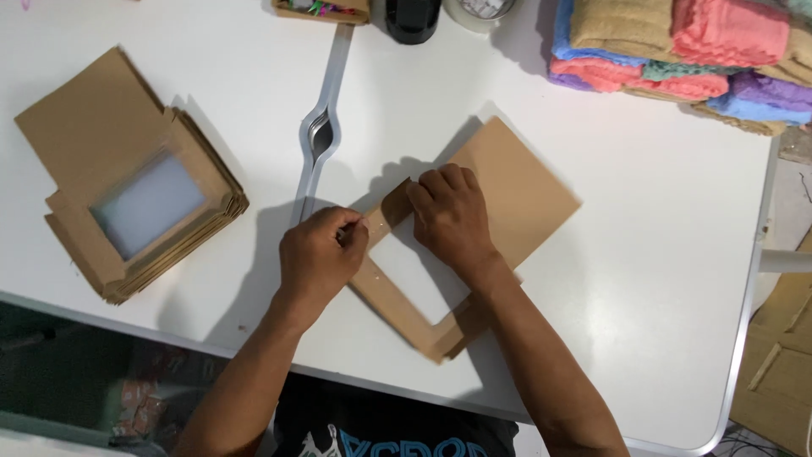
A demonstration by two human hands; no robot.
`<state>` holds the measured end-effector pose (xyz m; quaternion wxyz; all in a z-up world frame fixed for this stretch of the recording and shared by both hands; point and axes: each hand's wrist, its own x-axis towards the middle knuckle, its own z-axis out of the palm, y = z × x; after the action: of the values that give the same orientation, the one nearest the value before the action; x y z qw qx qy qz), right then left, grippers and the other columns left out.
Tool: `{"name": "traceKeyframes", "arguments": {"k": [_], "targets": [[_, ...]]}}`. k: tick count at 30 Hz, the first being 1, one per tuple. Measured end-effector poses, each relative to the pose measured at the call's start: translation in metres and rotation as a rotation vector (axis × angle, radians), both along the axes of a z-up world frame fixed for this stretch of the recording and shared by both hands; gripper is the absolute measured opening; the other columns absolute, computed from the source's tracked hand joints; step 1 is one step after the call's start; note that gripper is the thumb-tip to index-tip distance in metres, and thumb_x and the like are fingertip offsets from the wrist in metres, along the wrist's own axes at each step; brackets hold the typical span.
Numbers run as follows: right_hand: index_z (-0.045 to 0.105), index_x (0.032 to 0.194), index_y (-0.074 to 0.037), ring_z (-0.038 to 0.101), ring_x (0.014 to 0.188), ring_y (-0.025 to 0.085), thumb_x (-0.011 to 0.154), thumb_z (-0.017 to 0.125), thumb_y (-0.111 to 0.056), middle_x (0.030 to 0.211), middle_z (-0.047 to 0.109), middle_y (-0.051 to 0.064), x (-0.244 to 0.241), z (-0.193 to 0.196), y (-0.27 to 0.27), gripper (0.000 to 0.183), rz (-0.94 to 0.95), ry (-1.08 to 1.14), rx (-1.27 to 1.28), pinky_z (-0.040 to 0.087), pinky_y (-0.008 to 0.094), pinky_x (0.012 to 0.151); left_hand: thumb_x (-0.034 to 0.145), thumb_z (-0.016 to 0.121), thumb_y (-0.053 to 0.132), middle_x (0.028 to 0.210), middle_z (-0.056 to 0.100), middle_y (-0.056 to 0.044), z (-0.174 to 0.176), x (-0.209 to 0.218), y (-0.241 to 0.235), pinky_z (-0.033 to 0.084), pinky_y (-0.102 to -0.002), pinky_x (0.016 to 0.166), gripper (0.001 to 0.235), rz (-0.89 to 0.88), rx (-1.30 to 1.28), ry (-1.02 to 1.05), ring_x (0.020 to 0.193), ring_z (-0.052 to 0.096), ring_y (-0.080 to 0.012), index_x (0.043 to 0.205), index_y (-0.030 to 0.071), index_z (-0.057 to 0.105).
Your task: Assembling small cardboard gift boxes by folding and tucking flaps of flat cutouts.
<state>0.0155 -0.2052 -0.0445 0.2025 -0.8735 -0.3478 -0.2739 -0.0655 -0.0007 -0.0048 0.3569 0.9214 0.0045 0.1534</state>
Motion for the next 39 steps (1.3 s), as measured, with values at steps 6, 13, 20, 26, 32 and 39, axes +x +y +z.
{"name": "traceKeyframes", "arguments": {"k": [6,13,20,26,32,39], "targets": [[0.072,0.092,-0.005,0.063,0.093,0.043,0.078,0.077,-0.004,0.094,0.066,0.015,-0.026,0.058,-0.03,0.015,-0.032,0.212,0.104,0.053,0.049,0.075,0.093,0.072,0.022,0.07,0.07,-0.005,-0.006,-0.025,0.006,0.058,-0.041,0.05,0.011,0.051,0.132,0.075,0.061,0.073,-0.0287,0.089,0.012,0.073],[0.075,0.106,0.009,0.07,0.074,0.032,0.104,0.066,0.003,0.081,0.071,0.023,-0.118,0.045,-0.131,0.011,-0.654,0.64,0.467,0.057,0.041,0.066,0.09,0.079,0.033,0.085,0.074,-0.006,0.012,-0.026,0.026,0.056,-0.037,0.049,0.024,-0.063,0.197,-0.018,0.067,0.073,-0.025,0.103,0.014,0.075],[0.081,0.094,-0.004,0.077,0.07,0.031,0.081,0.091,-0.035,0.072,0.075,0.017,-0.131,0.071,-0.09,0.035,-0.895,1.002,0.422,0.06,0.038,0.061,0.099,0.068,0.033,0.11,0.069,-0.018,0.014,0.012,0.007,0.06,-0.052,0.068,0.049,-0.284,0.127,0.117,0.089,0.072,-0.0388,0.135,0.001,0.061],[0.078,0.101,0.001,0.074,0.077,0.029,0.082,0.081,-0.005,0.079,0.075,0.02,-0.128,0.06,-0.087,0.02,-0.843,1.036,0.626,0.061,0.04,0.068,0.1,0.06,0.023,0.11,0.071,-0.017,0.009,0.022,-0.008,0.059,-0.055,0.071,0.043,-0.355,0.196,0.333,0.091,0.073,-0.0424,0.139,0.005,0.063],[0.08,0.106,-0.003,0.072,0.075,0.028,0.085,0.067,0.009,0.078,0.074,0.019,-0.127,0.058,-0.094,0.028,-0.695,0.934,0.554,0.06,0.037,0.066,0.1,0.062,0.026,0.102,0.073,-0.013,0.005,0.014,-0.008,0.059,-0.049,0.066,0.035,-0.306,0.204,0.264,0.087,0.073,-0.0386,0.131,0.012,0.071],[0.07,0.125,0.009,0.062,0.057,0.032,0.093,0.061,0.006,0.08,0.072,0.027,-0.138,0.061,-0.111,0.033,-0.486,0.825,0.476,0.048,0.044,0.05,0.102,0.064,0.019,0.102,0.072,-0.013,0.023,0.002,0.012,0.059,-0.042,0.065,0.038,-0.411,0.179,-0.03,0.082,0.072,-0.03,0.137,0.004,0.066]]}}
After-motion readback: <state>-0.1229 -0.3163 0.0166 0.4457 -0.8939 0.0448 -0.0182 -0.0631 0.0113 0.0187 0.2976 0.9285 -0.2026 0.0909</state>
